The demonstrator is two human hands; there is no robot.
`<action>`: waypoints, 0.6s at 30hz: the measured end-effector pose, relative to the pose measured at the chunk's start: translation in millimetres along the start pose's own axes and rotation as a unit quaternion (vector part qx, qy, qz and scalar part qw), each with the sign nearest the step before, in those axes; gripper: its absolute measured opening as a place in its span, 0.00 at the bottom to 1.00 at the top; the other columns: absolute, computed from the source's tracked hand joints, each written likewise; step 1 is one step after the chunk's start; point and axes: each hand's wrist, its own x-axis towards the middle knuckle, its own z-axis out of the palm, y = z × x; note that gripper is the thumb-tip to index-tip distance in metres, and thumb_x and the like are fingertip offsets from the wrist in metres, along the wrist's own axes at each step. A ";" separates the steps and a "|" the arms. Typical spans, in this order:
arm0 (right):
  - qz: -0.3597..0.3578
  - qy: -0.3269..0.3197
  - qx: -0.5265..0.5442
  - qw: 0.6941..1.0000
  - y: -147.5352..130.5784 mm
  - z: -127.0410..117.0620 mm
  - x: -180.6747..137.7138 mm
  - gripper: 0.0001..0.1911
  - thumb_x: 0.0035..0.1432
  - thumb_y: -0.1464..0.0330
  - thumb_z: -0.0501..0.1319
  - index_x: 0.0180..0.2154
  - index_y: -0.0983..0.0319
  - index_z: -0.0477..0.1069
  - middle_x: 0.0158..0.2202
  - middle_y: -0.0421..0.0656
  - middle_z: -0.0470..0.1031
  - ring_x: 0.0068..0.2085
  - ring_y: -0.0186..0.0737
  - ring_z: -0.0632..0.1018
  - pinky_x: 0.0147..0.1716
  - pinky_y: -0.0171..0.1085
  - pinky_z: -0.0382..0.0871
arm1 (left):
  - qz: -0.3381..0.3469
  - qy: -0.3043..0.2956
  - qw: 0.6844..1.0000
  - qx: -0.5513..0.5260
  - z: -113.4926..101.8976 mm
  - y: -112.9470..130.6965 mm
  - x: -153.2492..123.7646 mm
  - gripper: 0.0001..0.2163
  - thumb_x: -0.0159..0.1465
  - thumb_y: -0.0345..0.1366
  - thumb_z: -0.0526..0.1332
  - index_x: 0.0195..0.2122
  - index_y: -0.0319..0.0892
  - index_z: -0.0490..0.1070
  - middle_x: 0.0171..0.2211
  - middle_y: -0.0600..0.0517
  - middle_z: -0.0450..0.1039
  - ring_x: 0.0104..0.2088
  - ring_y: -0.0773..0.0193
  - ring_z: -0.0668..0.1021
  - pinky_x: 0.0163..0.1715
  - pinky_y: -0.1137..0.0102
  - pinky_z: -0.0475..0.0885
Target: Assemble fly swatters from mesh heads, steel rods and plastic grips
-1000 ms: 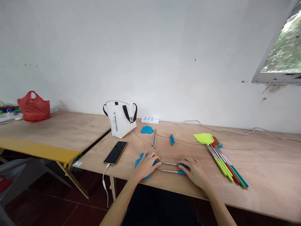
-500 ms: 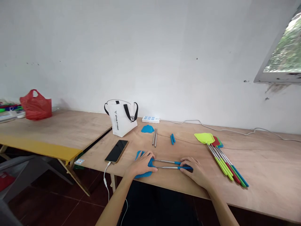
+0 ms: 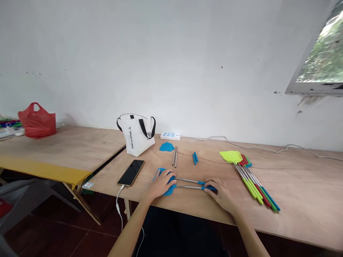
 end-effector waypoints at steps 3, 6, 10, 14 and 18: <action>0.013 0.019 -0.016 1.000 -0.2 2.6 -0.4 0.15 0.70 0.55 0.54 0.49 0.50 0.75 0.53 0.43 0.75 0.56 0.47 0.74 0.58 0.50 0.66 | 0.003 0.023 1.000 0.015 1.8 -1.0 1.5 0.08 0.74 0.40 0.54 0.48 0.49 0.71 0.59 0.49 0.68 0.62 0.52 0.69 0.65 0.48 0.56; 0.037 0.054 -0.054 0.996 0.9 8.0 -1.4 0.18 0.70 0.54 0.52 0.56 0.48 0.71 0.59 0.42 0.72 0.60 0.49 0.71 0.60 0.53 0.63 | -0.003 0.063 0.997 0.038 7.6 0.5 5.4 0.05 0.72 0.38 0.57 0.43 0.46 0.71 0.61 0.48 0.66 0.62 0.49 0.69 0.64 0.45 0.58; 0.050 0.081 -0.092 0.991 1.9 12.9 -2.3 0.18 0.70 0.54 0.52 0.55 0.50 0.71 0.61 0.44 0.70 0.61 0.50 0.70 0.61 0.55 0.62 | 0.034 0.105 0.992 0.062 13.5 6.7 10.1 0.04 0.72 0.36 0.57 0.39 0.45 0.69 0.58 0.48 0.67 0.61 0.52 0.69 0.66 0.44 0.54; 0.036 0.101 -0.103 0.989 0.1 6.3 -0.1 0.13 0.70 0.56 0.54 0.42 0.54 0.74 0.54 0.45 0.74 0.58 0.50 0.72 0.60 0.55 0.62 | 0.079 0.122 0.987 0.072 5.9 15.7 8.5 0.04 0.74 0.37 0.55 0.40 0.46 0.67 0.55 0.49 0.68 0.60 0.56 0.70 0.69 0.45 0.50; 0.019 0.095 -0.075 0.992 -1.2 -13.1 0.6 0.12 0.69 0.57 0.55 0.39 0.54 0.74 0.53 0.44 0.74 0.57 0.49 0.72 0.59 0.52 0.63 | 0.093 0.121 0.987 0.050 -11.9 24.4 0.2 0.06 0.74 0.38 0.54 0.41 0.47 0.68 0.54 0.50 0.68 0.61 0.57 0.69 0.69 0.48 0.52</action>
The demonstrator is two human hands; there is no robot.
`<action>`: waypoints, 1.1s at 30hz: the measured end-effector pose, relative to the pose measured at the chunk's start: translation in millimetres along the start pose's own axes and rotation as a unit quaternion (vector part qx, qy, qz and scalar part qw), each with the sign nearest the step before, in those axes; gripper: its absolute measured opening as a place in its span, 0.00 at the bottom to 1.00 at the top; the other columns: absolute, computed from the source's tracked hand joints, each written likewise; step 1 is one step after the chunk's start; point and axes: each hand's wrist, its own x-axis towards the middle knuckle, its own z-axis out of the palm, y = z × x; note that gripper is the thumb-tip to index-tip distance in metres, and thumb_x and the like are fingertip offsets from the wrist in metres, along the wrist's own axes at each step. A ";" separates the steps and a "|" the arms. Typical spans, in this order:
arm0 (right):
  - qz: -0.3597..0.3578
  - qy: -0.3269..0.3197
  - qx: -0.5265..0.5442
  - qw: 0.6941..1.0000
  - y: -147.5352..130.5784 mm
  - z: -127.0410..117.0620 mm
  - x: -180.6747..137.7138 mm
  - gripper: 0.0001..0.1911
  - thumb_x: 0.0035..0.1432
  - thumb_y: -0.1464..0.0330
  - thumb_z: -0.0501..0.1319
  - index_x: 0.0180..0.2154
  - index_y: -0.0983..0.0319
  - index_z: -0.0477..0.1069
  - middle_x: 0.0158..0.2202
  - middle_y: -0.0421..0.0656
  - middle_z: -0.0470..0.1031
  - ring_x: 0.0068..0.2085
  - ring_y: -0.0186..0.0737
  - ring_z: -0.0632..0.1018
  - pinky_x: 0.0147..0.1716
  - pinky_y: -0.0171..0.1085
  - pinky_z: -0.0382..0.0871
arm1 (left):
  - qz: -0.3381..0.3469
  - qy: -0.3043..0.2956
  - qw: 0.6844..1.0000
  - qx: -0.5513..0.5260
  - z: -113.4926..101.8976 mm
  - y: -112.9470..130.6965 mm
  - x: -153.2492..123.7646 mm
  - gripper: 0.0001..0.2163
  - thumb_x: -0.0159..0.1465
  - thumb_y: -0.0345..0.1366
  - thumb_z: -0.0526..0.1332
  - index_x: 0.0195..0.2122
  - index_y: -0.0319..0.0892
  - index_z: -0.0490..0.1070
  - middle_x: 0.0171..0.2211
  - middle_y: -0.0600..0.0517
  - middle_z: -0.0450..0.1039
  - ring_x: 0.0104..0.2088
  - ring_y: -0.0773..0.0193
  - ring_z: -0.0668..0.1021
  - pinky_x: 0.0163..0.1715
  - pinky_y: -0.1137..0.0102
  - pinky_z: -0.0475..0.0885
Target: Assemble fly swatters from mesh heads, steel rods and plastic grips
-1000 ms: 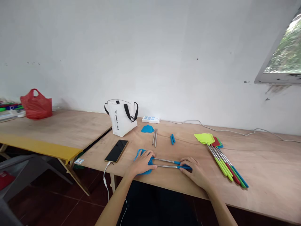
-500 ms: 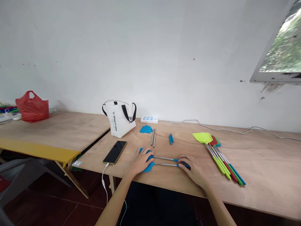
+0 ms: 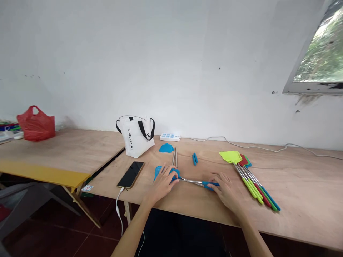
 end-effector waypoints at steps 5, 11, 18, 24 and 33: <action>0.018 -0.082 0.012 0.996 1.3 -19.2 -4.9 0.12 0.63 0.54 0.60 0.37 0.53 0.75 0.56 0.44 0.72 0.57 0.51 0.73 0.57 0.51 0.65 | 0.010 -0.033 0.999 -0.026 -4.6 4.8 -2.2 0.05 0.73 0.39 0.57 0.40 0.47 0.70 0.55 0.51 0.68 0.61 0.56 0.69 0.70 0.50 0.52; 0.051 -0.137 -0.017 0.989 3.9 -17.1 -10.2 0.07 0.61 0.58 0.60 0.36 0.52 0.75 0.51 0.41 0.75 0.52 0.49 0.76 0.53 0.49 0.67 | -0.019 -0.097 0.993 -0.064 26.4 -5.4 -2.9 0.09 0.74 0.40 0.55 0.52 0.50 0.69 0.62 0.52 0.68 0.65 0.57 0.66 0.70 0.50 0.48; 0.040 -0.098 -0.009 0.994 5.2 2.2 -7.5 0.10 0.65 0.62 0.54 0.43 0.52 0.73 0.49 0.43 0.76 0.53 0.47 0.76 0.55 0.50 0.65 | -0.056 -0.071 0.995 -0.044 33.0 -14.1 -3.3 0.13 0.73 0.42 0.56 0.56 0.51 0.68 0.56 0.51 0.74 0.59 0.56 0.72 0.66 0.54 0.56; 0.020 -0.033 -0.011 0.999 1.9 18.5 -6.3 0.14 0.68 0.62 0.50 0.48 0.52 0.72 0.56 0.43 0.73 0.58 0.47 0.72 0.62 0.55 0.59 | -0.085 -0.032 0.993 -0.069 26.7 -22.3 -0.5 0.11 0.72 0.45 0.56 0.49 0.49 0.73 0.55 0.51 0.72 0.56 0.54 0.73 0.61 0.57 0.64; 0.108 0.062 -0.146 0.981 42.9 10.6 -12.0 0.21 0.64 0.74 0.47 0.52 0.57 0.71 0.51 0.47 0.77 0.54 0.50 0.75 0.55 0.49 0.65 | -0.188 0.039 0.980 -0.047 22.4 -82.9 -21.2 0.15 0.74 0.39 0.47 0.53 0.45 0.71 0.55 0.46 0.72 0.56 0.53 0.74 0.59 0.56 0.67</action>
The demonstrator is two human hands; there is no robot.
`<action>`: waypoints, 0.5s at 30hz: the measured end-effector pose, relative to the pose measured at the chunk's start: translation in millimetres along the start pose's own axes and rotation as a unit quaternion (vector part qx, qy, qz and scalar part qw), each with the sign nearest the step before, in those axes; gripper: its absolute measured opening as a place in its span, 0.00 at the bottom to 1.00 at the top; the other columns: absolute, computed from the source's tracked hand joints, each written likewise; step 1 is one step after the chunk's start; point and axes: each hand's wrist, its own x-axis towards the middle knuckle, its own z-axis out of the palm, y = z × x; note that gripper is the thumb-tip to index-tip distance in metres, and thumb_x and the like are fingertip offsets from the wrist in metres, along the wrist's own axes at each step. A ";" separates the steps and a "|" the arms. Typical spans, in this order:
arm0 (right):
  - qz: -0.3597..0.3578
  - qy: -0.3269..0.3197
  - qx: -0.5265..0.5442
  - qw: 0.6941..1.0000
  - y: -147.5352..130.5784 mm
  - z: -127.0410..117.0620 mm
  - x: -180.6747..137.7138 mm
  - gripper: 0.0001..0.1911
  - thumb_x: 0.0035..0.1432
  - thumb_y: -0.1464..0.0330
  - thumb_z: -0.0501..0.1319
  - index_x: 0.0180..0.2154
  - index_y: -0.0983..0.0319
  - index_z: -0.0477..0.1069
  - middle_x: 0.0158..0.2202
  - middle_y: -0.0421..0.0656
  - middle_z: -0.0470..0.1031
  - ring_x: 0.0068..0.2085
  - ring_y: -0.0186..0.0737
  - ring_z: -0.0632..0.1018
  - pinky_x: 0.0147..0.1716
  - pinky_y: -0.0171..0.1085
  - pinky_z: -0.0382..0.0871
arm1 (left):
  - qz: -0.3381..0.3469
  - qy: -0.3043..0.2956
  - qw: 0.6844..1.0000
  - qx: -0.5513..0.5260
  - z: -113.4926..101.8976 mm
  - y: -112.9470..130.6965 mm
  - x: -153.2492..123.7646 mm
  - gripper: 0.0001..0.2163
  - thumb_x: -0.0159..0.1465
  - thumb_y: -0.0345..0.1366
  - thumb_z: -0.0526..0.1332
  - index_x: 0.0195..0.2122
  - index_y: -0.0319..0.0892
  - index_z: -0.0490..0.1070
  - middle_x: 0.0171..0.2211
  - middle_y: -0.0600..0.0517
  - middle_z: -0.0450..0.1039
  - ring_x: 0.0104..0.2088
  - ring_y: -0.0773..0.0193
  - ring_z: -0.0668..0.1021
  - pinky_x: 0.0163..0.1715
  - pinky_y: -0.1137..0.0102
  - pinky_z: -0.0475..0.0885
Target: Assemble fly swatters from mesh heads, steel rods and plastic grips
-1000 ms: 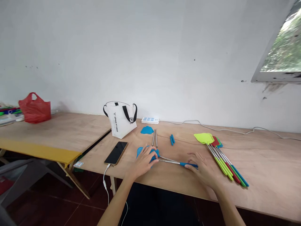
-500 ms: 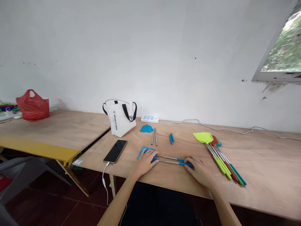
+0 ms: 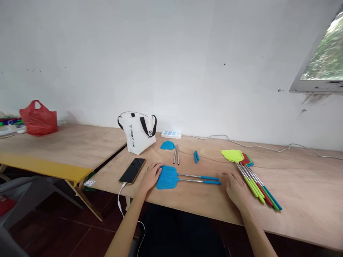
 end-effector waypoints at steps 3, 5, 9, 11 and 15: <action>-0.009 -0.027 -0.068 0.997 3.1 4.6 -5.5 0.20 0.65 0.73 0.47 0.52 0.59 0.71 0.50 0.50 0.77 0.53 0.52 0.75 0.53 0.50 0.64 | -0.002 -0.002 0.999 0.049 5.5 -1.3 -1.5 0.16 0.74 0.38 0.46 0.55 0.45 0.70 0.55 0.45 0.71 0.56 0.51 0.73 0.58 0.54 0.67; -0.023 -0.042 -0.096 0.994 2.4 6.0 -7.7 0.18 0.66 0.72 0.48 0.52 0.59 0.70 0.50 0.50 0.76 0.51 0.53 0.75 0.53 0.50 0.63 | 0.003 -0.002 0.998 0.061 7.4 1.1 -1.9 0.15 0.74 0.38 0.47 0.55 0.45 0.69 0.55 0.45 0.71 0.56 0.51 0.73 0.58 0.54 0.66; -0.026 -0.047 -0.116 0.992 1.3 6.5 -7.5 0.16 0.68 0.72 0.47 0.49 0.59 0.70 0.48 0.50 0.76 0.48 0.52 0.76 0.50 0.48 0.62 | 0.011 -0.005 0.998 0.055 7.5 1.6 -1.8 0.16 0.73 0.36 0.47 0.56 0.46 0.69 0.56 0.46 0.71 0.57 0.53 0.72 0.59 0.55 0.66; -0.027 -0.045 -0.125 0.991 1.6 6.9 -6.9 0.15 0.69 0.71 0.46 0.48 0.60 0.69 0.48 0.51 0.76 0.48 0.52 0.76 0.49 0.47 0.62 | 0.013 -0.008 0.998 0.057 7.1 0.0 -1.9 0.17 0.72 0.33 0.47 0.57 0.47 0.69 0.57 0.46 0.70 0.58 0.54 0.71 0.60 0.56 0.65; -0.033 -0.036 -0.137 0.989 2.6 8.1 -7.0 0.15 0.69 0.71 0.45 0.49 0.61 0.68 0.48 0.51 0.75 0.49 0.52 0.75 0.50 0.47 0.62 | -0.004 -0.019 0.998 0.068 6.1 -1.1 -2.5 0.20 0.70 0.29 0.47 0.59 0.47 0.69 0.59 0.45 0.68 0.60 0.53 0.70 0.61 0.55 0.65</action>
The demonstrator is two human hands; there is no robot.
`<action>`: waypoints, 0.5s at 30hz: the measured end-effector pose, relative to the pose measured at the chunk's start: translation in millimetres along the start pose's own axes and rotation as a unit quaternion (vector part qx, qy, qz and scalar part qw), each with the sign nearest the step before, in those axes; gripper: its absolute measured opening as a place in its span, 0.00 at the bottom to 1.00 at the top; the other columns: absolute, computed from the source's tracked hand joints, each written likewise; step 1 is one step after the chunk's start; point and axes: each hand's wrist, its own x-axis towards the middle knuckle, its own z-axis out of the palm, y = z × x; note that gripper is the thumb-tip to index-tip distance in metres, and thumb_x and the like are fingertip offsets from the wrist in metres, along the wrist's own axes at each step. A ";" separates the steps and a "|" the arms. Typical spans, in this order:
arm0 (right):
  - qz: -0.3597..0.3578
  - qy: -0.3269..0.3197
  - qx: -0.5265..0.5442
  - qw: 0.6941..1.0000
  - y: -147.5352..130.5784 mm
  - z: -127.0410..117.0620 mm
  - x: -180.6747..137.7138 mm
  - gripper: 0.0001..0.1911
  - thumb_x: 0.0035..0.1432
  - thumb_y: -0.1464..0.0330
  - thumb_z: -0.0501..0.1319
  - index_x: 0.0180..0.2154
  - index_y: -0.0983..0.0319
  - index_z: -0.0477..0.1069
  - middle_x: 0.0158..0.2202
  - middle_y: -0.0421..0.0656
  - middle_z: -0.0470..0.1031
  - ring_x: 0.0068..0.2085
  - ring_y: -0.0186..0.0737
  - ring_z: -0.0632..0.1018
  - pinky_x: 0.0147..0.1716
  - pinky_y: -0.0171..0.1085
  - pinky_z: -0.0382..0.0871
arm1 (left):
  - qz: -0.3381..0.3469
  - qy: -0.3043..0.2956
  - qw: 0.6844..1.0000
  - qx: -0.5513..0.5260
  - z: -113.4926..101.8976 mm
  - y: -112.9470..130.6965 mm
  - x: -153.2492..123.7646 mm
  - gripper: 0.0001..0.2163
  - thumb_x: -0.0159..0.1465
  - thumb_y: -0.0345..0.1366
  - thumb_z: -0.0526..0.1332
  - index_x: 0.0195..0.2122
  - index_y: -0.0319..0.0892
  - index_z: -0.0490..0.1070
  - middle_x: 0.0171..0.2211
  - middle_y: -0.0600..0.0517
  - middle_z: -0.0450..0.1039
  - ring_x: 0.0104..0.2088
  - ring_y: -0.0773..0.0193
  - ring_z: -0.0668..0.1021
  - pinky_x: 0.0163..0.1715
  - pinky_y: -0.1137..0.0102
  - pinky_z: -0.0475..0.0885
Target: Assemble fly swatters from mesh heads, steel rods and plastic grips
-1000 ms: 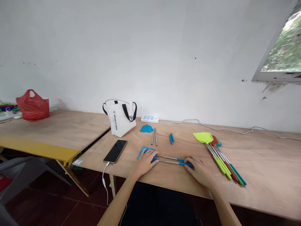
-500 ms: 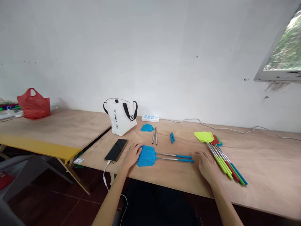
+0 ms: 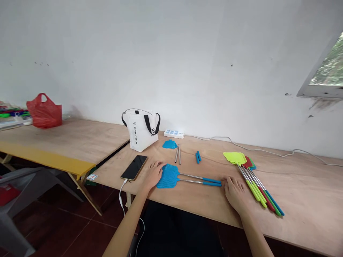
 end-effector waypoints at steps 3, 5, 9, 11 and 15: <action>-0.004 0.000 0.002 1.000 0.4 0.9 -0.4 0.15 0.69 0.71 0.46 0.49 0.61 0.67 0.48 0.51 0.76 0.49 0.52 0.75 0.50 0.47 0.62 | -0.002 -0.003 1.000 0.000 -1.3 1.5 -0.5 0.21 0.69 0.29 0.47 0.60 0.47 0.69 0.59 0.45 0.68 0.60 0.52 0.70 0.61 0.54 0.65; -0.003 -0.002 0.001 1.000 0.4 1.3 -0.3 0.14 0.68 0.71 0.47 0.49 0.60 0.68 0.48 0.50 0.76 0.48 0.51 0.75 0.49 0.47 0.62 | 0.002 -0.004 1.000 0.002 -1.8 2.3 -0.6 0.21 0.70 0.29 0.47 0.60 0.48 0.69 0.59 0.45 0.68 0.60 0.51 0.70 0.61 0.53 0.65; 0.001 0.000 -0.005 1.000 0.0 1.6 0.2 0.14 0.67 0.71 0.48 0.48 0.59 0.68 0.48 0.50 0.76 0.48 0.51 0.75 0.49 0.47 0.62 | 0.003 -0.001 1.000 0.007 -1.5 1.9 -0.5 0.21 0.70 0.29 0.47 0.60 0.48 0.69 0.59 0.46 0.68 0.60 0.51 0.70 0.61 0.54 0.65; 0.001 0.001 -0.002 1.000 -0.3 1.4 0.3 0.14 0.67 0.71 0.48 0.49 0.59 0.68 0.48 0.50 0.76 0.48 0.51 0.75 0.48 0.47 0.62 | 0.007 0.001 1.000 0.003 -1.5 1.5 -0.6 0.21 0.70 0.29 0.48 0.60 0.49 0.69 0.59 0.46 0.68 0.60 0.52 0.70 0.61 0.54 0.65; 0.001 0.001 0.000 1.000 -1.4 -0.2 0.3 0.14 0.68 0.72 0.47 0.49 0.60 0.68 0.49 0.51 0.76 0.48 0.51 0.75 0.49 0.47 0.62 | 0.012 0.002 1.000 -0.006 -2.0 1.7 -0.5 0.21 0.70 0.29 0.47 0.60 0.50 0.69 0.59 0.46 0.68 0.60 0.53 0.70 0.61 0.55 0.65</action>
